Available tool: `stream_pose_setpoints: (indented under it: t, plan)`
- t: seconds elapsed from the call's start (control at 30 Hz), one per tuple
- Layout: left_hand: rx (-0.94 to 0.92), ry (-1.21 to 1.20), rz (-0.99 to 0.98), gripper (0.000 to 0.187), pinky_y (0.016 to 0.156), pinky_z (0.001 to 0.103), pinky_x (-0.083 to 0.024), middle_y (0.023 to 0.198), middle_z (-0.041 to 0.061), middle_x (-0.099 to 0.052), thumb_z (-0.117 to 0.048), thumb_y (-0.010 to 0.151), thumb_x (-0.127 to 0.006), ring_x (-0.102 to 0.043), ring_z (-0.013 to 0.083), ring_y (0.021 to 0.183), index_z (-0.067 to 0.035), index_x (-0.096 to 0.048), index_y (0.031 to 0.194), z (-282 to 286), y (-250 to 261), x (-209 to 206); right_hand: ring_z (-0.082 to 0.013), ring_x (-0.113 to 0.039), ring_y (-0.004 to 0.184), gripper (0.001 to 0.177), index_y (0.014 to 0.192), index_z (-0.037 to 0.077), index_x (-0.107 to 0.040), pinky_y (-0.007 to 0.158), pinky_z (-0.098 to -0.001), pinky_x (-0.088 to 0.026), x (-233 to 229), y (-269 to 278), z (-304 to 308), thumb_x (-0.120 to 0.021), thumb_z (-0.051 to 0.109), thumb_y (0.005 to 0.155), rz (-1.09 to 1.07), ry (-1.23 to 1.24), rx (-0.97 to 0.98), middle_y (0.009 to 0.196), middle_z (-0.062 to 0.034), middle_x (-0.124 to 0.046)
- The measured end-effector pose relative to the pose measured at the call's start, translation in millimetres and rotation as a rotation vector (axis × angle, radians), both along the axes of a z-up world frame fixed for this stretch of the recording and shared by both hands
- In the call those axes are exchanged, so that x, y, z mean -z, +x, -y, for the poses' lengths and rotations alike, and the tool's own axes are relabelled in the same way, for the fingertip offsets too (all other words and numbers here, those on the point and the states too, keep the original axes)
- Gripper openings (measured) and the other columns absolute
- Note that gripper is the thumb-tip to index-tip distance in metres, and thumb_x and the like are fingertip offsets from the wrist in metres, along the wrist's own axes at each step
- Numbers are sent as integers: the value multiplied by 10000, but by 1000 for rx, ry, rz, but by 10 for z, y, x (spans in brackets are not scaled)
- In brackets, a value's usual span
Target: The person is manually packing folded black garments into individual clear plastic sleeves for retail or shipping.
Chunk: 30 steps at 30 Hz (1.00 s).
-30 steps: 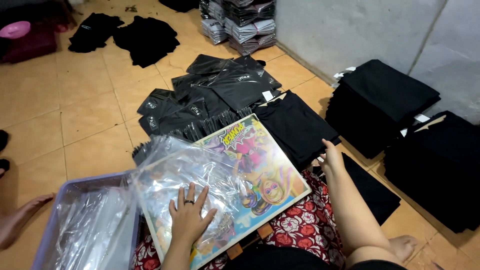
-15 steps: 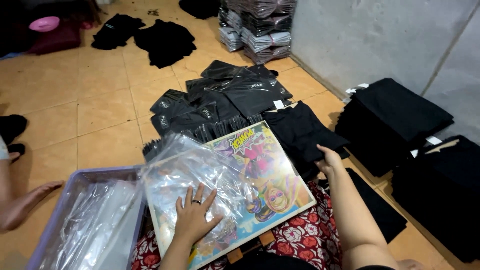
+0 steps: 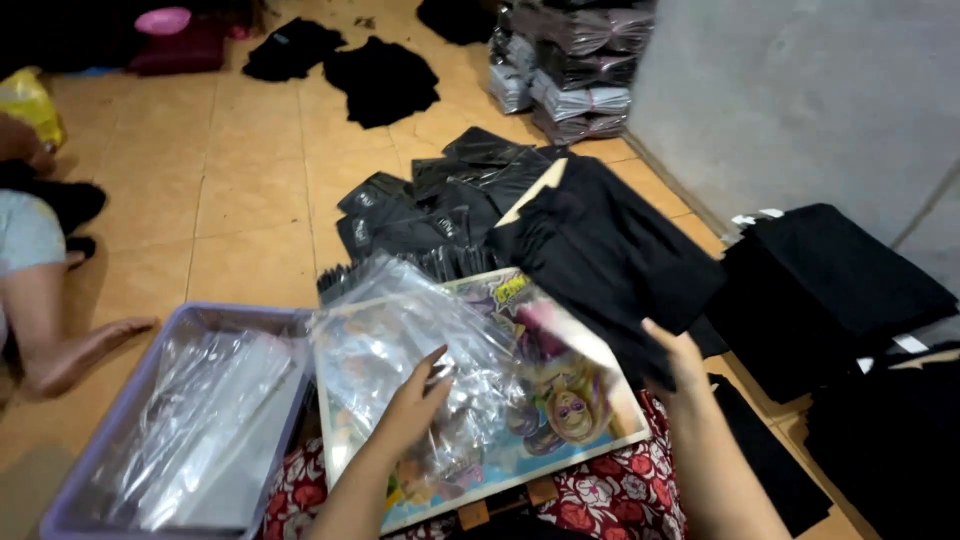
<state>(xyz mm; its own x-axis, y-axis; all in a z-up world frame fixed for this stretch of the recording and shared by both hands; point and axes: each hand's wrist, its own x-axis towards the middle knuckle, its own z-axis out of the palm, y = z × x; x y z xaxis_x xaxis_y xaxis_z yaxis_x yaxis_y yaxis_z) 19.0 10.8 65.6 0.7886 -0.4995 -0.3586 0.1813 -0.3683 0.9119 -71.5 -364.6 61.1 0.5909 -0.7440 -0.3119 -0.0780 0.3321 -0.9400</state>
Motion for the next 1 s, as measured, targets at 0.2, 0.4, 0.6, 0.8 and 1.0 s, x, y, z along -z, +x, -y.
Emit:
stream_pose_setpoints:
  t: [0.2,0.4,0.6,0.8,1.0]
  plan:
    - [-336,-787,-706,831,1054,727,-370,1536,279,-493,-801,938,-194,-505,590,1322,-339,-365,1607,-64,141,842,-443,-520,1304,836,1543,44,-471,1059,-599,-425,641,111,-636,-840,175,804,-73,77,-419,1489,-298,-498]
    - [-600,-940,-378,569,1117,528,-456,1534,212,-504,-298,1085,-399,-525,371,1351,-246,-295,1642,-299,266,1150,-445,-604,1204,769,1570,13,-416,918,-600,-511,1008,-85,-779,-757,55,882,-280,-35,-601,1438,-313,-552]
    - [-453,-230,276,708,1223,497,-314,1571,280,-359,-136,995,-577,-313,430,1499,-218,-299,1641,-454,136,766,-437,-704,1081,762,1571,84,-351,882,-557,-562,397,-209,-765,-676,403,960,-658,-873,-646,1226,-243,-652]
    - [136,189,1286,691,1086,594,-417,1532,199,-507,-325,838,-718,-476,461,1396,-268,-542,1504,348,-249,1170,-458,-425,1416,622,1474,252,-560,1171,-535,-337,1093,-9,-944,-705,399,888,-119,-1733,-846,1557,-181,-461]
    - [272,468,1079,700,1160,617,-281,1641,195,-357,-504,943,-593,-338,418,1499,-211,-451,1563,531,-79,1298,-374,-185,1556,640,1607,427,-320,1206,-554,-198,1332,-62,-1029,-372,608,995,-423,-1826,-949,1718,-64,-194]
